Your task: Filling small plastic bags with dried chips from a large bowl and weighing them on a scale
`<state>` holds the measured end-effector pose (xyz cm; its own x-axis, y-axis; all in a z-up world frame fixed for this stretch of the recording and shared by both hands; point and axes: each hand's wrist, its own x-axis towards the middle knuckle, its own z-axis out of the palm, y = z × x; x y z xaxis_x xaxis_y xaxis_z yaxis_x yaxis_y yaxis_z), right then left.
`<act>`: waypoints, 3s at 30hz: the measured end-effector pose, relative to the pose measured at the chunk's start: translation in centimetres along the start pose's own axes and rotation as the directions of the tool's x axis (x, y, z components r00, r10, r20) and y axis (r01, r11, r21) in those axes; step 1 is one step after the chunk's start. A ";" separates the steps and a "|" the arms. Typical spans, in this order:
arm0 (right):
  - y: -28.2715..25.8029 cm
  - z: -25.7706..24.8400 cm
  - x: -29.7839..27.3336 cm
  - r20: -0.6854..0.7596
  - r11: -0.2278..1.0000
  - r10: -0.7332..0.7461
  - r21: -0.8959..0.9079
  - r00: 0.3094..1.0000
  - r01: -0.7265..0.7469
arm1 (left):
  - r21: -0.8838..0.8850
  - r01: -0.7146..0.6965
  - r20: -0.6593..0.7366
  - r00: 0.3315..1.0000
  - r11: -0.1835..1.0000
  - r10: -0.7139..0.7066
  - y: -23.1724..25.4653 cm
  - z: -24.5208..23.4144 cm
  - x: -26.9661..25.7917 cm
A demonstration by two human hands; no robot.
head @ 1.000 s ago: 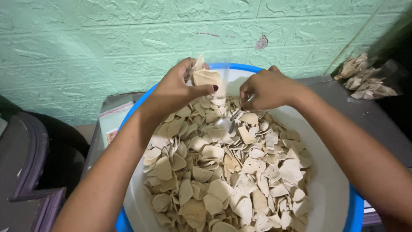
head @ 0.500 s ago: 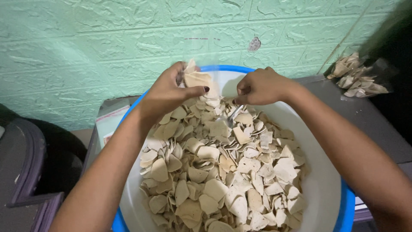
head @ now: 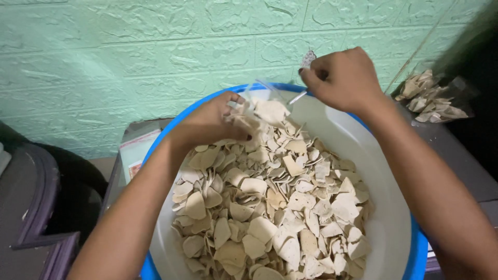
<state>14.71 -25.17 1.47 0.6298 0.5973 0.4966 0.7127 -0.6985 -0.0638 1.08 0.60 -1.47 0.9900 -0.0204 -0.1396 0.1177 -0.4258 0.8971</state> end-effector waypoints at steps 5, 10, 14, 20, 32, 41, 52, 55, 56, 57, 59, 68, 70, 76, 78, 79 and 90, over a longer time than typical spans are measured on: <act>1.6 0.5 -0.1 -0.098 0.980 0.005 -0.197 0.995 -0.024 | 0.203 0.146 -0.004 0.989 0.968 -0.149 2.4 0.2 -1.7; 0.3 0.0 -0.4 -0.217 0.936 -0.065 -0.353 0.974 -0.016 | 0.053 0.078 0.058 0.995 0.996 -0.081 1.2 0.7 -0.8; -1.1 -0.3 -0.9 -0.348 0.892 -0.272 -0.442 0.897 0.099 | 0.025 0.154 0.109 0.982 0.988 -0.156 2.6 1.1 -1.6; -1.2 -1.0 -1.2 -0.525 0.850 -0.392 -0.520 0.755 0.079 | -0.008 0.073 0.110 0.991 0.997 -0.071 1.9 1.4 -1.4; 0.1 0.6 -0.7 -0.608 0.969 -0.079 -0.234 0.790 -0.083 | 0.015 0.009 0.047 0.999 1.000 -0.010 1.2 1.1 -1.2; -2.3 0.3 -1.1 -0.249 0.918 0.370 0.245 0.895 -0.311 | -0.035 -0.066 0.036 0.997 0.997 0.067 -0.1 1.0 -0.5; -3.8 -0.7 -1.9 -0.070 0.878 0.423 0.277 0.903 -0.390 | -0.014 -0.085 -0.008 0.996 0.996 0.085 -0.5 1.3 -0.8; -3.5 -0.8 -2.2 -0.048 0.863 0.443 0.294 0.895 -0.412 | -0.044 -0.090 -0.008 0.996 0.995 0.090 1.7 1.5 -2.1; -3.5 -0.8 -2.3 -0.037 0.857 0.448 0.304 0.893 -0.417 | -0.033 -0.069 -0.013 0.998 0.997 0.069 1.5 1.4 -2.1; -3.5 -0.8 -2.5 -0.026 0.851 0.452 0.315 0.892 -0.421 | -0.021 -0.047 -0.020 0.999 0.999 0.047 1.2 1.3 -2.1; -3.6 -1.0 -2.6 -0.009 0.847 0.451 0.320 0.892 -0.425 | -0.020 -0.051 -0.019 0.999 0.998 0.051 2.5 1.5 -3.0; -3.3 1.0 -2.4 0.064 0.739 0.344 0.597 0.937 -0.312 | -0.164 -0.097 -0.069 0.994 0.982 0.086 -0.1 0.7 -2.5; -3.3 1.5 -2.3 0.043 0.712 0.325 0.646 0.945 -0.274 | -0.201 -0.118 -0.077 0.992 0.972 0.105 0.1 1.0 -2.5; -3.4 0.2 -2.4 0.008 0.710 0.291 0.668 0.957 -0.222 | -0.403 -0.173 -0.204 0.974 0.899 0.097 1.7 2.7 -2.8; -3.2 0.0 -2.2 -0.036 0.702 0.294 0.687 0.955 -0.189 | -0.260 -0.210 -0.246 0.958 0.943 0.146 2.0 2.6 -2.4; -3.0 0.0 -2.1 -0.035 0.702 0.292 0.686 0.956 -0.189 | -0.261 -0.209 -0.247 0.958 0.942 0.144 1.8 2.5 -2.5; -6.0 0.2 -3.1 0.106 0.331 -0.007 0.939 0.994 -0.098 | -0.102 -0.268 -0.301 0.926 0.958 0.227 3.4 2.9 -4.0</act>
<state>8.57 -22.79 0.10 0.6538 0.6408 0.4024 0.4642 0.0803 -0.8821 -2.69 -3.37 0.95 0.9670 0.1565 0.2009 -0.1451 -0.3097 0.9397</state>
